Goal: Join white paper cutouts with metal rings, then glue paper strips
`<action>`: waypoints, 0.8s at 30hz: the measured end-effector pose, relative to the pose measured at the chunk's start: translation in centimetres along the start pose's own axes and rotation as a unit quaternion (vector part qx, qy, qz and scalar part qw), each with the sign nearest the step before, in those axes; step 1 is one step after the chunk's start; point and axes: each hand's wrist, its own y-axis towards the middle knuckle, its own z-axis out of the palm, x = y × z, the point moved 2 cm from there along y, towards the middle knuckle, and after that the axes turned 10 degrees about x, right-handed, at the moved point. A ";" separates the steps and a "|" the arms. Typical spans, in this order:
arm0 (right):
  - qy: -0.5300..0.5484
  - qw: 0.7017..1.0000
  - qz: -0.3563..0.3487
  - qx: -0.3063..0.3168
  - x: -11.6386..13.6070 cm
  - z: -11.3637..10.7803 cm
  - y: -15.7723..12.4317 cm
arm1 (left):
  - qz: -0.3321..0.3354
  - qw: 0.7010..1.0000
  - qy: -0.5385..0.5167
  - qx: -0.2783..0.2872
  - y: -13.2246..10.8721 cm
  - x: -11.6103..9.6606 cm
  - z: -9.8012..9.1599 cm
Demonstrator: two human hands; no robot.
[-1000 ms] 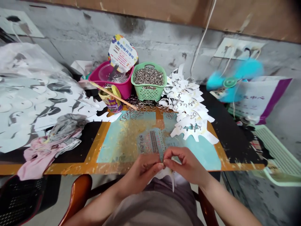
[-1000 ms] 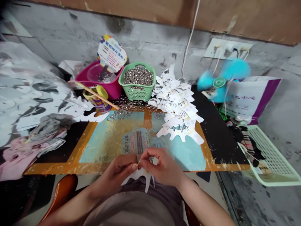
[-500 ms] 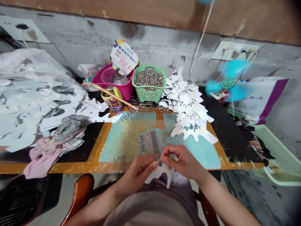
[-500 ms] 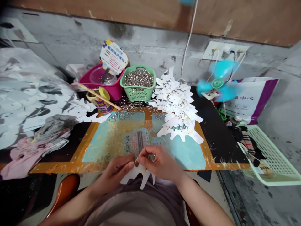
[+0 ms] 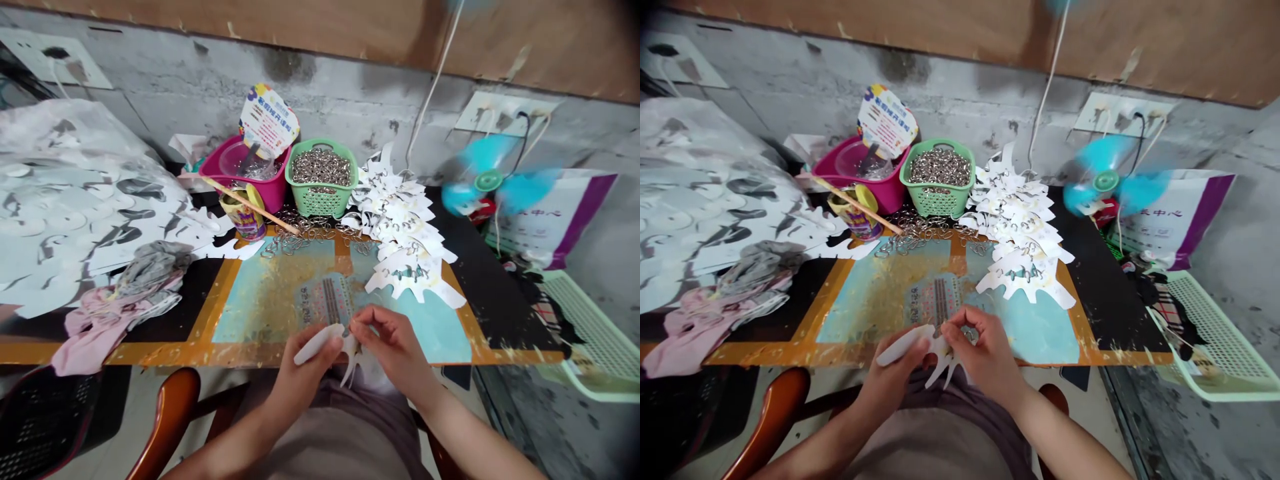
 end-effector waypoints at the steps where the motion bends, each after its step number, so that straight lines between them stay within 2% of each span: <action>1: 0.001 1.000 0.004 -0.001 0.1 0.1 -0.1 | 0.002 0.999 0.036 0.020 0.3 -0.4 0.2; 4: 0.008 1.000 0.026 -0.001 0.5 0.1 0.0 | 0.049 0.984 0.122 0.123 0.8 -1.5 0.3; 6: 0.017 0.999 0.036 0.009 0.7 -0.2 0.3 | 0.074 0.976 0.137 0.155 0.9 -1.8 0.2; 8: 0.034 0.998 0.036 0.030 0.7 -0.6 0.7 | 0.075 0.979 0.124 0.142 0.8 -1.8 0.0; 11: 0.087 0.993 0.029 0.081 0.2 -1.2 1.1 | 0.062 0.990 0.088 0.091 0.7 -1.6 0.1; 13: 0.076 0.991 0.028 0.107 -0.3 -1.2 1.2 | 0.066 0.992 0.082 0.068 0.7 -1.4 0.2; 16: 0.002 0.995 0.011 0.099 -0.8 -1.0 1.1 | 0.080 0.992 0.088 0.033 0.8 -0.7 0.4; 20: -0.016 0.997 0.000 0.080 -1.0 -0.6 0.9 | 0.058 0.997 0.034 -0.032 0.4 1.3 0.0; 22: -0.021 0.996 0.011 0.089 -1.1 -0.7 0.8 | 0.054 0.998 -0.035 -0.030 0.1 1.8 -0.5; 24: -0.024 0.995 0.021 0.093 -1.1 -0.9 0.6 | 0.067 0.994 -0.082 0.007 0.0 1.2 -1.0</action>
